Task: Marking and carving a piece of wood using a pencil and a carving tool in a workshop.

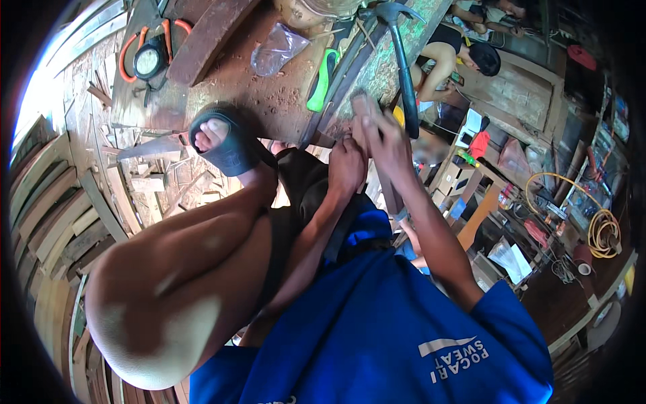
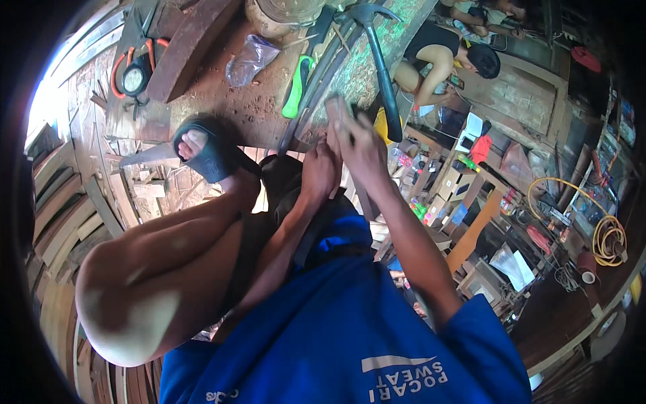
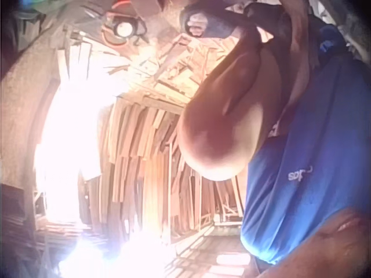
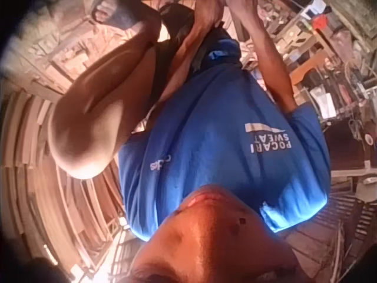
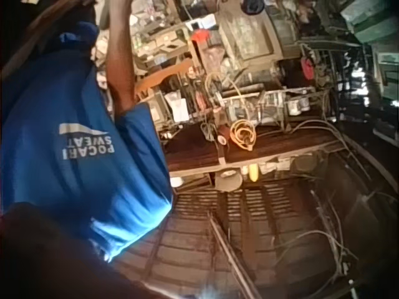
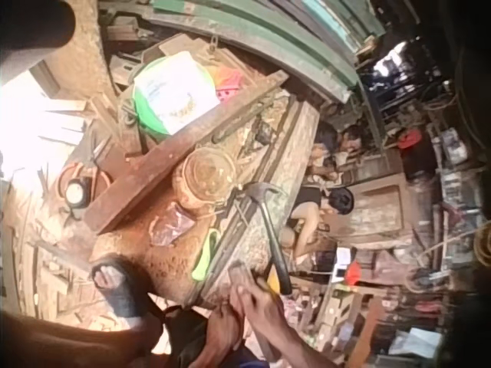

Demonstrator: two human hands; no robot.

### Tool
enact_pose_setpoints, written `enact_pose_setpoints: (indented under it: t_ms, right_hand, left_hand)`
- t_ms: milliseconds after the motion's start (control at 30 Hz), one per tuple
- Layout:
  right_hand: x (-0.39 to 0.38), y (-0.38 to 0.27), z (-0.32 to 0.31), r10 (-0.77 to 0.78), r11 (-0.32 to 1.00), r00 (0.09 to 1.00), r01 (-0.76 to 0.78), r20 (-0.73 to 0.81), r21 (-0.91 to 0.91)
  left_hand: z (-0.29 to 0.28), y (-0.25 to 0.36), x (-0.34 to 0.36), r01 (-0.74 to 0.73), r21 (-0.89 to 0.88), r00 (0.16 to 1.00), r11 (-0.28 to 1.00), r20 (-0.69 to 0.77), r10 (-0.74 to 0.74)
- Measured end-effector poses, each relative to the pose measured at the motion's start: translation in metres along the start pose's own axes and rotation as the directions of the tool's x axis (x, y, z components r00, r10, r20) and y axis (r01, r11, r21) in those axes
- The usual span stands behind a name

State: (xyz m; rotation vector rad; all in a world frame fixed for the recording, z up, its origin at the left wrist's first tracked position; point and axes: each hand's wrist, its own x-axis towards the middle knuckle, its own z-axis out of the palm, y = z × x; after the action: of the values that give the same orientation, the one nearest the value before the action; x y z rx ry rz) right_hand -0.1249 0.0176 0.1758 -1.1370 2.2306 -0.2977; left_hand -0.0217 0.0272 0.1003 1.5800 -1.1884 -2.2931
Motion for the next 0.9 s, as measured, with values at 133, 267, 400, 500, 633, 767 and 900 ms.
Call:
enact_pose_setpoints:
  t_ms: [133,267,400,500,633,767,900]
  right_hand:
    - [-0.028,-0.029,0.007,-0.126,0.990,0.992,0.127,-0.027,0.061]
    - [-0.024,-0.013,0.002,-0.060,0.997,0.998,0.059,0.017,0.046]
    - [0.006,-0.016,-0.002,-0.096,0.995,0.994,0.097,0.049,-0.017]
    - [-0.011,-0.028,-0.010,-0.096,0.987,0.977,0.119,0.190,-0.109]
    - [-0.002,-0.009,-0.003,-0.213,0.976,0.975,0.216,0.069,-0.042]
    - [0.026,-0.023,-0.002,-0.129,0.975,0.989,0.140,0.072,-0.172]
    - [-0.014,-0.010,-0.007,-0.233,0.968,0.957,0.245,0.172,-0.055]
  left_hand:
    - [-0.031,0.033,-0.019,0.034,0.033,0.997,0.999,-0.066,-0.031]
    - [-0.012,0.037,-0.013,0.096,0.082,0.993,0.992,-0.078,-0.090]
    - [0.001,0.028,-0.010,0.116,-0.143,0.975,0.983,-0.172,-0.140]
    - [-0.011,0.023,-0.010,0.140,-0.026,0.986,0.990,-0.091,-0.142]
    - [-0.007,0.042,-0.007,0.153,0.061,0.986,0.986,-0.069,-0.149]
    - [0.001,0.031,0.002,0.186,-0.002,0.973,0.983,-0.139,-0.185]
    - [-0.007,0.029,-0.005,0.130,0.104,0.981,0.986,-0.160,-0.113]
